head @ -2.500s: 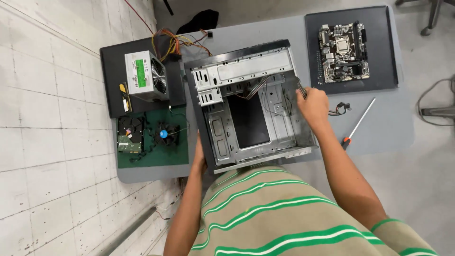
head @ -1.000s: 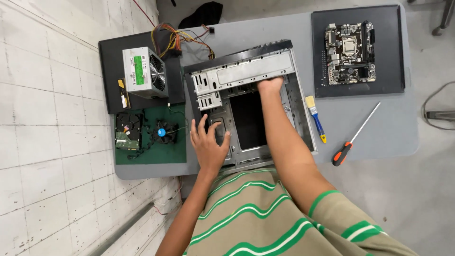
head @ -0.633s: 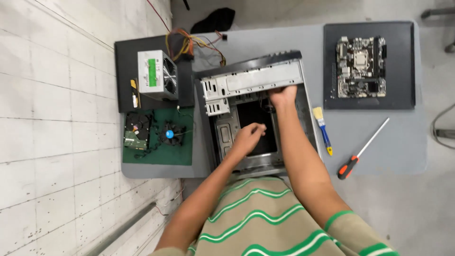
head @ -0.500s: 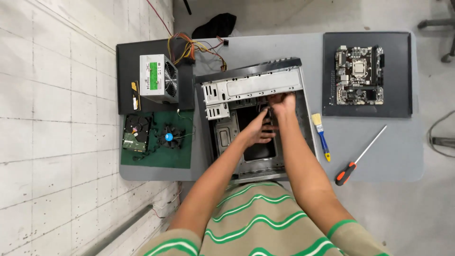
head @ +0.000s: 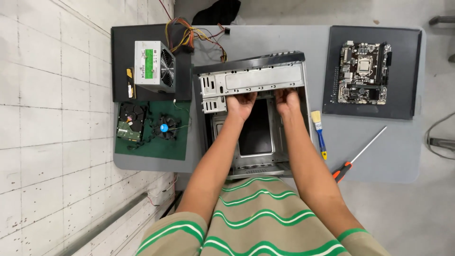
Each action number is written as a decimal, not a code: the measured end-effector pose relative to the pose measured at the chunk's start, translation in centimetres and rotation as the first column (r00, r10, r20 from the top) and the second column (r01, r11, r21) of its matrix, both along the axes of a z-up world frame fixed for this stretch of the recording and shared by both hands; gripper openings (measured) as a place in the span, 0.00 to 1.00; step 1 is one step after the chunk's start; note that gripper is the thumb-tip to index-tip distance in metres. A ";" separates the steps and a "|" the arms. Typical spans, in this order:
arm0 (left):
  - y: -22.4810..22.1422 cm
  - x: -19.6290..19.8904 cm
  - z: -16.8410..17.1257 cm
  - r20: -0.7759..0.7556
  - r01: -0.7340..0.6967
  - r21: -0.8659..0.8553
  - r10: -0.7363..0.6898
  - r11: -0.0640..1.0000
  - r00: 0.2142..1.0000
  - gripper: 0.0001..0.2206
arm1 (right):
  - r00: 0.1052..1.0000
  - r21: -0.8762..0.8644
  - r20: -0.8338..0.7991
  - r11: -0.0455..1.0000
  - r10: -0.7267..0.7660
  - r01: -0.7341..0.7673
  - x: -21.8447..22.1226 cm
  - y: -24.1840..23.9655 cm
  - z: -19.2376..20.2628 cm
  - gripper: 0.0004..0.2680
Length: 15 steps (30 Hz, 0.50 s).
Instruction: Inspecting the structure of a computer case by removing panels and checking the interior components.
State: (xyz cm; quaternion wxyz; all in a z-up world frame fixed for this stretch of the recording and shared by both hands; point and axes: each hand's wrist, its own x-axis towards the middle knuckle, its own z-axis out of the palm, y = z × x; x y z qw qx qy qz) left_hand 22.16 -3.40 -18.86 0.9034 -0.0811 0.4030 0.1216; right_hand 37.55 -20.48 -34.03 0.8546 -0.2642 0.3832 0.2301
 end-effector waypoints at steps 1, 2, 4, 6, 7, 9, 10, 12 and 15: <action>-0.1 0.1 0.2 0.046 -0.034 0.011 0.033 0.999 0.998 0.19 | 1.000 -0.004 0.017 1.000 0.016 -0.016 -0.5 0.1 0.6 0.04; -0.1 0.3 -1.1 0.049 -0.033 0.010 0.032 0.999 0.998 0.19 | 1.000 -0.006 0.019 1.000 0.015 -0.015 -1.7 0.3 3.2 0.04; -0.5 0.9 -3.7 -0.017 -0.042 0.089 0.043 0.995 0.999 0.20 | 0.997 0.019 0.036 0.998 0.066 -0.067 -3.9 0.5 8.5 0.03; -0.4 1.9 -6.3 -0.062 -0.043 0.153 0.053 0.987 0.997 0.21 | 0.993 0.003 0.069 0.995 0.097 -0.097 -5.0 0.2 10.7 0.03; -0.5 2.1 -7.6 -0.114 -0.040 0.217 0.066 0.975 0.991 0.22 | 0.987 -0.012 0.095 0.992 0.127 -0.127 -5.9 0.0 11.8 0.04; -1.2 1.9 -6.8 -0.152 -0.026 0.244 0.065 0.969 0.986 0.20 | 0.970 -0.054 0.139 0.979 0.200 -0.194 -7.6 -0.1 14.7 0.04; -1.5 1.9 -6.4 -0.190 -0.015 0.270 0.069 0.963 0.979 0.19 | 0.944 -0.099 0.178 0.960 0.277 -0.263 -8.3 -0.2 16.2 0.06; -1.8 1.5 -7.2 -0.216 -0.021 0.275 0.083 0.961 0.973 0.18 | 0.914 -0.144 0.210 0.936 0.347 -0.322 -10.1 -1.5 17.4 0.07; -1.6 0.8 -7.1 -0.266 -0.027 0.280 0.104 0.960 0.958 0.17 | 0.811 -0.302 0.217 0.827 0.544 -0.474 -12.5 -4.4 19.4 0.14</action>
